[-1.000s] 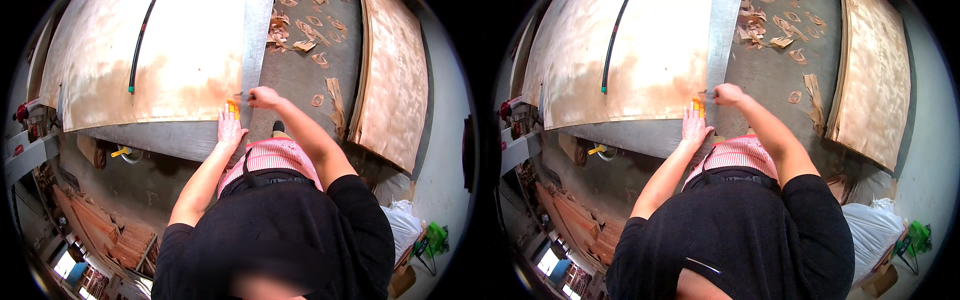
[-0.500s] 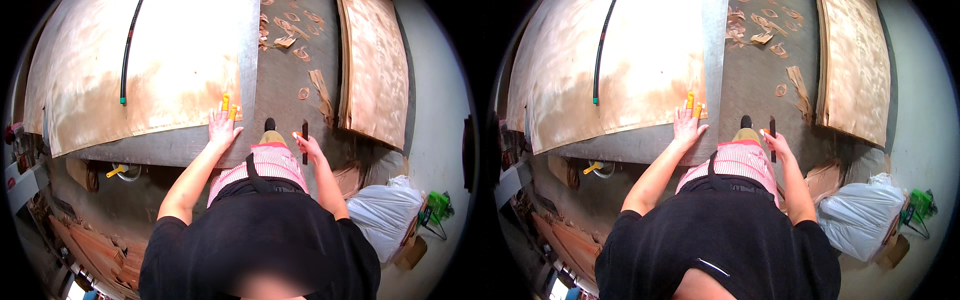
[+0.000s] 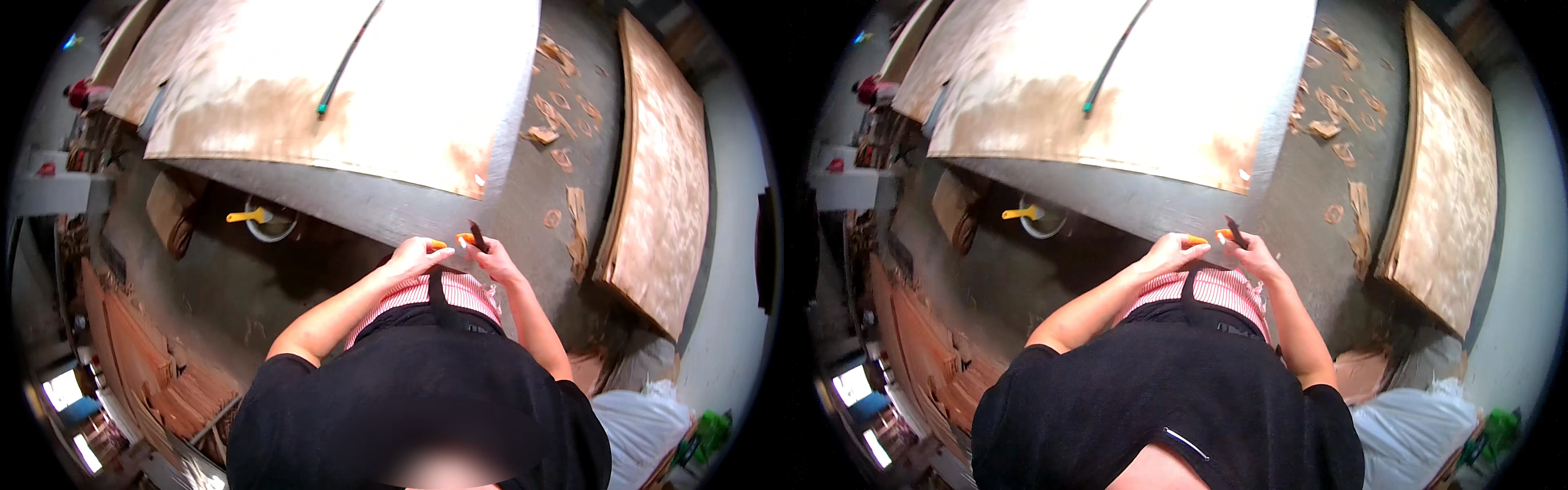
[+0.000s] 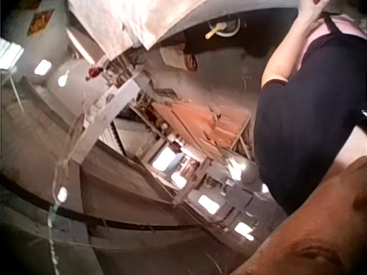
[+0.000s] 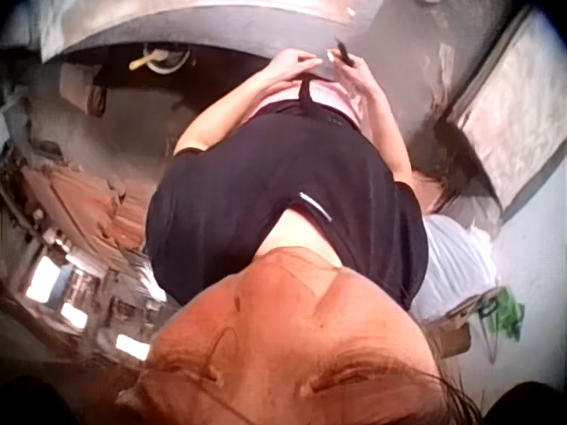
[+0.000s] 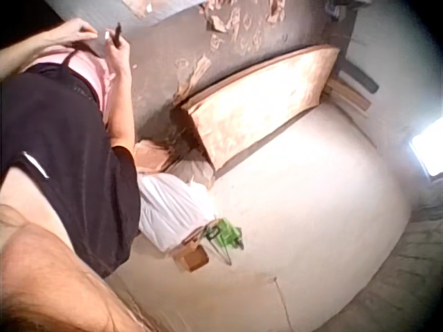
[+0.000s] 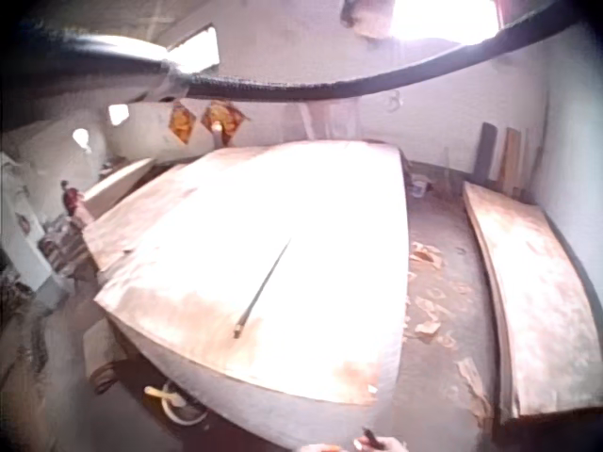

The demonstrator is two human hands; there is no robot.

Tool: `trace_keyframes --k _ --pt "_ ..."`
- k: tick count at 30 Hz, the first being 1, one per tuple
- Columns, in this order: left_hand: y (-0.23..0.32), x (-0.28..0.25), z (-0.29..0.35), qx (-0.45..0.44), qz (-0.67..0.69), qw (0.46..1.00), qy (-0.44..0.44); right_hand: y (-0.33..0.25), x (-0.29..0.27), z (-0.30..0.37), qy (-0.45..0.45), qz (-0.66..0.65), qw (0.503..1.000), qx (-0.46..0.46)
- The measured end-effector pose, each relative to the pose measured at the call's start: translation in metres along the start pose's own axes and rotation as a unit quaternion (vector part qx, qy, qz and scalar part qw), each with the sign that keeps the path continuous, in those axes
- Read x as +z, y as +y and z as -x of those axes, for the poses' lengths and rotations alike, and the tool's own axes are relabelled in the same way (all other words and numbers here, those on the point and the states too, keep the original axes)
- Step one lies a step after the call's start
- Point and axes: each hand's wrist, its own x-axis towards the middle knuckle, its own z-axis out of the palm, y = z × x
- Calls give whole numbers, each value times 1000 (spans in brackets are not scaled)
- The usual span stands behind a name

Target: The person uses a utility knife and a metal straightedge to cut a large sheet of wood veneer on a workbench. They score the veneer along the straightedge, remove the cut pieces, and stack them on the floor.

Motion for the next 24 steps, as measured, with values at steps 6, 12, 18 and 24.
trace_keyframes --k 6,12,18,24 --pt "-21 -19 93 0 -19 998 55 -14 75 -2 -57 8 998 -27" --pt "-121 -48 127 6 -30 994 108 -7 89 20 -53 -35 998 31" --pt "-129 -117 126 44 -179 981 55 -13 145 4 -15 20 997 74" --pt "-178 -216 149 13 -178 983 39 -20 287 -102 -60 162 985 -27"
